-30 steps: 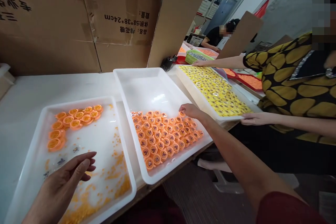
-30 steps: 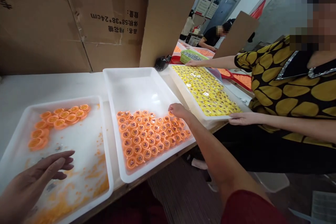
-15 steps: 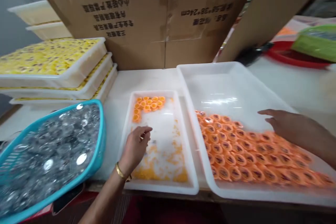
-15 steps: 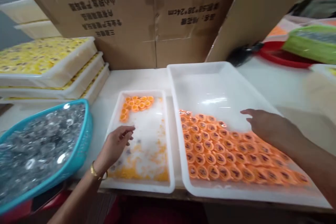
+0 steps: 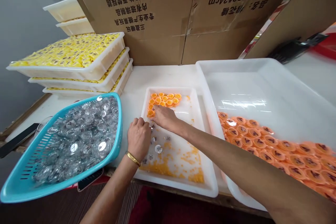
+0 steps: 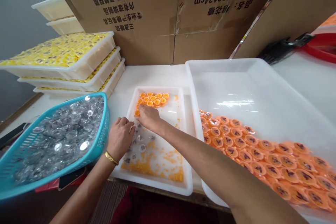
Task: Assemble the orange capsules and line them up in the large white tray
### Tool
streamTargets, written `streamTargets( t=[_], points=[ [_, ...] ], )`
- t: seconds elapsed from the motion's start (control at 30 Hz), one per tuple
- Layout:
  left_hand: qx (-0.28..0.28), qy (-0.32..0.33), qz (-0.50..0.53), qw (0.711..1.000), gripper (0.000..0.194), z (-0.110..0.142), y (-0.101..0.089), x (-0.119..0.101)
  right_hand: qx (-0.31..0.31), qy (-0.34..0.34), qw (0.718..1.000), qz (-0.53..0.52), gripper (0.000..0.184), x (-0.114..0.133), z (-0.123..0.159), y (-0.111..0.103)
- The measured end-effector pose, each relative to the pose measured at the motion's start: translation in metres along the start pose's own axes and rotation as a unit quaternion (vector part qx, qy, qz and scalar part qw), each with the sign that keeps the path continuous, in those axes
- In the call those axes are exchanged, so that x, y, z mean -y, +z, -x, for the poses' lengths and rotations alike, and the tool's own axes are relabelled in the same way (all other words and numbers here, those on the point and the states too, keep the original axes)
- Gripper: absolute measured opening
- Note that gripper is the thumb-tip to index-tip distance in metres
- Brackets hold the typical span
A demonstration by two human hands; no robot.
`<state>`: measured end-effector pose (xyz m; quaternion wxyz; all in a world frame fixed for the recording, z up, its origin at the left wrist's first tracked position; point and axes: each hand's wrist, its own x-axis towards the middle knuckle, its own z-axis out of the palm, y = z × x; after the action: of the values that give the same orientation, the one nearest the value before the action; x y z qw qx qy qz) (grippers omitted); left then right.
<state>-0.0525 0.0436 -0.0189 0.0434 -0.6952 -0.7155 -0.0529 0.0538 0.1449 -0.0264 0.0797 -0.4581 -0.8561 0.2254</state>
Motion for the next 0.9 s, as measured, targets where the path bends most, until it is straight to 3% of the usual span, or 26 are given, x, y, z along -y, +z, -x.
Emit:
streamTargets(
  t=[0.1,0.23,0.4,0.53,0.63,0.73,0.8,0.9],
  points=[
    [-0.002,0.010,0.020,1.000,0.024,0.004,0.004,0.000,-0.022,0.021,0.999,0.022,0.040,0.006,-0.010,0.019],
    [-0.027,-0.010,0.055,0.998,0.027,0.002,0.008,0.003,-0.057,0.030,0.996,0.053,0.037,0.009,-0.012,0.028],
    [-0.054,-0.011,0.087,0.995,0.029,0.003,0.010,0.007,-0.065,0.022,0.996,0.059,0.028,0.005,-0.005,0.026],
    [-0.058,-0.050,0.184,0.980,0.025,0.003,0.006,0.004,-0.070,-0.003,0.997,0.036,0.038,-0.002,0.021,0.015],
    [-0.034,-0.108,0.314,0.943,0.030,-0.002,0.005,-0.008,-0.088,-0.010,0.996,0.014,0.046,-0.007,0.047,0.006],
    [0.041,-0.145,0.442,0.884,0.035,-0.009,0.006,-0.027,-0.104,-0.001,0.995,-0.010,0.047,-0.010,0.070,0.000],
    [0.087,-0.139,0.502,0.849,0.030,-0.014,0.005,-0.038,-0.106,0.001,0.993,-0.045,0.045,-0.014,0.080,-0.003],
    [0.141,-0.077,0.549,0.820,0.021,-0.022,-0.002,-0.045,-0.106,0.007,0.984,-0.145,0.041,-0.023,0.089,-0.009]
  ],
)
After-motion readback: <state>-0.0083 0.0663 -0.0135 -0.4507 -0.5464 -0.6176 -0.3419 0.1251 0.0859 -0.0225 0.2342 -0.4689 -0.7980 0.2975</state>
